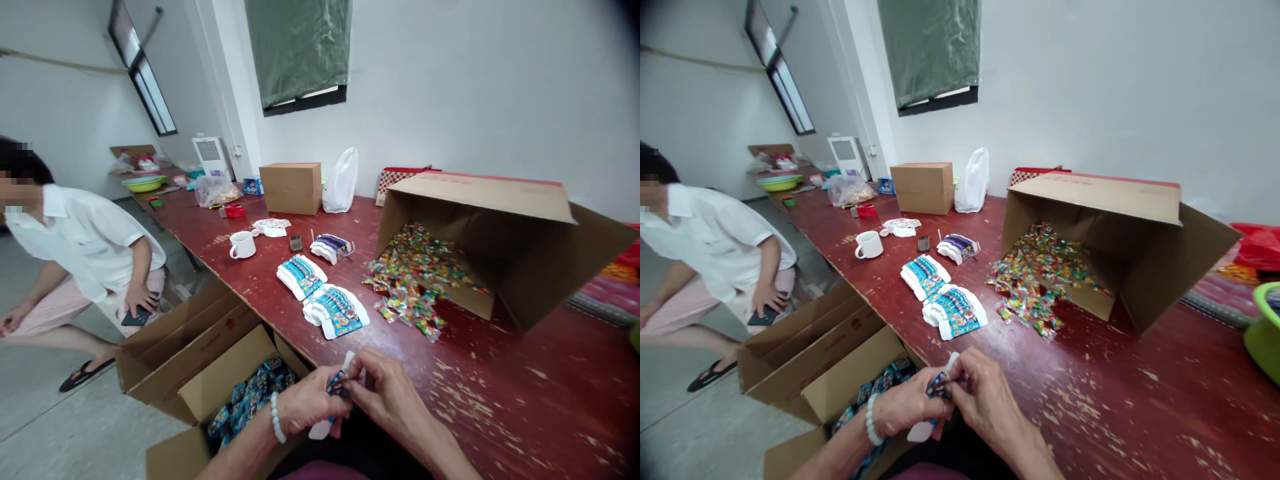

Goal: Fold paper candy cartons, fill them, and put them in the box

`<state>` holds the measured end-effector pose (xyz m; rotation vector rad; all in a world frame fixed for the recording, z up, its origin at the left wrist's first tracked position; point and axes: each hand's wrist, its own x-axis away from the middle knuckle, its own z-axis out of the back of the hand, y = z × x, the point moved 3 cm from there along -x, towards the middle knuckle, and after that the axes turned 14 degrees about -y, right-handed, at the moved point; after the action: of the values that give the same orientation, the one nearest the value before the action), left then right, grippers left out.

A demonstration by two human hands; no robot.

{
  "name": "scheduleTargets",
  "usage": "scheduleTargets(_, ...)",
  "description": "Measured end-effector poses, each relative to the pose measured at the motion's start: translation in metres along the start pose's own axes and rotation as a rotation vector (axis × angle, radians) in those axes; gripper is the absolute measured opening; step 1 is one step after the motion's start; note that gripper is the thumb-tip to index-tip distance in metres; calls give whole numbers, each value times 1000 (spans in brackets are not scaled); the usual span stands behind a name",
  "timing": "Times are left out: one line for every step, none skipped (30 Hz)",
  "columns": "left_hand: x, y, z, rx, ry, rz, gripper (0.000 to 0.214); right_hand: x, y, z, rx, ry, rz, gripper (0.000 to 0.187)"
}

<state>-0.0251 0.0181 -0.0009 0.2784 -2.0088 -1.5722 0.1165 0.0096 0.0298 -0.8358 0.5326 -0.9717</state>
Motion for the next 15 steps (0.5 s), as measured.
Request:
scheduleTargets(0, 1, 1, -11, -5, -1, 23, 1, -2, 1, -8, 2, 17, 14)
scheduleTargets(1, 2, 2, -23, -12, -1, 23, 2, -3, 2, -20, 0, 31, 13)
scheduleTargets(2, 4, 2, -35, -19, 0, 24, 3, -4, 2, -38, -12, 42, 12)
scheduleTargets(3, 5, 3, -48, -27, 4, 24, 3, -4, 2, -63, -34, 47, 11)
scheduleTargets(4, 6, 3, -55, -35, 10, 24, 4, -3, 1, -95, -66, 44, 10)
scheduleTargets(5, 7, 3, -59, -44, 21, 23, 5, -2, 1, -129, -103, 32, 10)
scheduleTargets(5, 8, 2, -64, -53, 34, 22, 5, 0, 0, -156, -136, 17, 10)
scheduleTargets(6, 8, 2, -73, -62, 52, 21, 6, 2, 0, -173, -162, 1, 11)
scheduleTargets(7, 8, 1, -84, -71, 71, 20, 8, 3, -1, -183, -177, -13, 14)
scheduleTargets(7, 8, 0, -92, -79, 87, 20, 9, 5, -1, -196, -186, -20, 16)
scheduleTargets(7, 7, -1, -95, -88, 98, 22, 10, 5, -1, -215, -196, -16, 17)
scheduleTargets(7, 7, -2, -100, -96, 99, 24, 12, 6, -2, -239, -202, -5, 16)
scheduleTargets(7, 7, -2, -115, -98, 87, 28, 13, 6, -2, -263, -202, 7, 15)
scheduleTargets(7, 7, -2, -140, -94, 61, 32, 15, 7, -3, -279, -196, 18, 14)
scheduleTargets(7, 9, -2, -173, -85, 26, 35, 16, 8, -4, -283, -186, 25, 14)
